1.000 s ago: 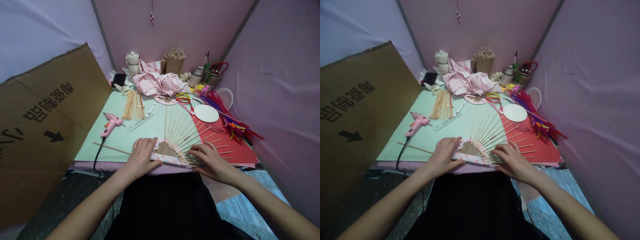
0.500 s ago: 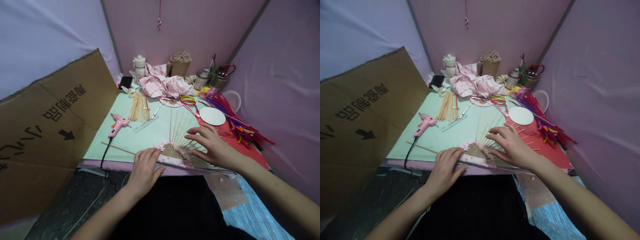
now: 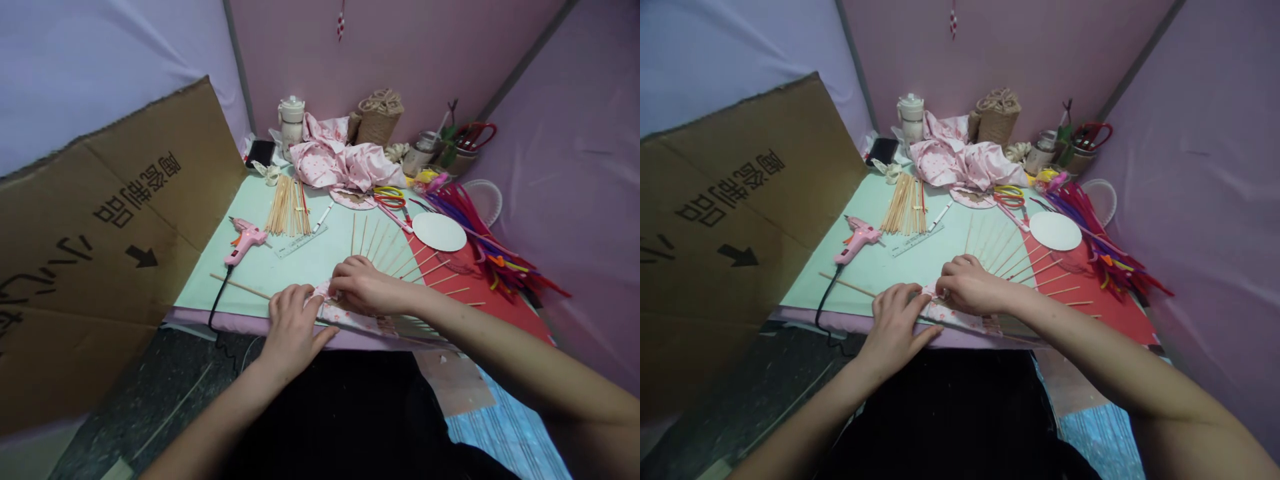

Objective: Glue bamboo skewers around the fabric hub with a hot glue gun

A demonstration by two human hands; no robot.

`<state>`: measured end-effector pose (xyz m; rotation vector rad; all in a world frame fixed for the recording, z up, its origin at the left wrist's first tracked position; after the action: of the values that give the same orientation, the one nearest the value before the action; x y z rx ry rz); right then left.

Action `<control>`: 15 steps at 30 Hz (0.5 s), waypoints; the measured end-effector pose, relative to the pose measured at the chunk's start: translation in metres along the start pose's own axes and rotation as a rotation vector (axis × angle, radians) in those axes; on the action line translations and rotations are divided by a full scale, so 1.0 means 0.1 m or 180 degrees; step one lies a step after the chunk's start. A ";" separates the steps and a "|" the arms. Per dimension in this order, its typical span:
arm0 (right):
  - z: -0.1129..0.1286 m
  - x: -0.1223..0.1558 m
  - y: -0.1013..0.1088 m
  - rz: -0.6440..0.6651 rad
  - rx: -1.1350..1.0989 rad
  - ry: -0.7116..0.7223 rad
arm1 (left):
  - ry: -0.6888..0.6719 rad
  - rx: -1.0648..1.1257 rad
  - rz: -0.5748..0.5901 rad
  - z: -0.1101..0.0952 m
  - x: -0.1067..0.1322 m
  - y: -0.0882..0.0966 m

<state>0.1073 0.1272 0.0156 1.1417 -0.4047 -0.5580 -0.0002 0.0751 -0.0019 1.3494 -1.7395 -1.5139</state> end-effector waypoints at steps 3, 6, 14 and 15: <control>-0.03 -0.03 0.00 0.0024 -0.0008 -0.0063 | -0.0006 0.0001 0.0044 0.00 -0.01 0.00; -0.02 -0.04 0.06 -0.0021 -0.0062 -0.0087 | -0.0020 0.0019 0.0097 0.00 -0.01 0.00; -0.08 -0.03 0.19 -0.0071 -0.0429 -0.0219 | -0.0009 0.0266 0.0223 0.00 -0.14 -0.04; -0.08 -0.03 0.17 -0.0042 -0.0466 -0.0208 | -0.0022 0.0260 0.0243 0.00 -0.16 -0.04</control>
<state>0.1131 0.1403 0.0277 0.9881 -0.4062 -0.6278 0.0080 0.0897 -0.0015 1.3028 -1.8539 -1.4218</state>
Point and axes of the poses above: each hand's wrist, its own x-axis away from the middle knuckle, its own y-axis out of the back of the hand, z = x × y, the point moved 8 cm from there along -x, towards the middle knuckle, and after that the axes turned 4 degrees about -x, right-handed, at the moved point
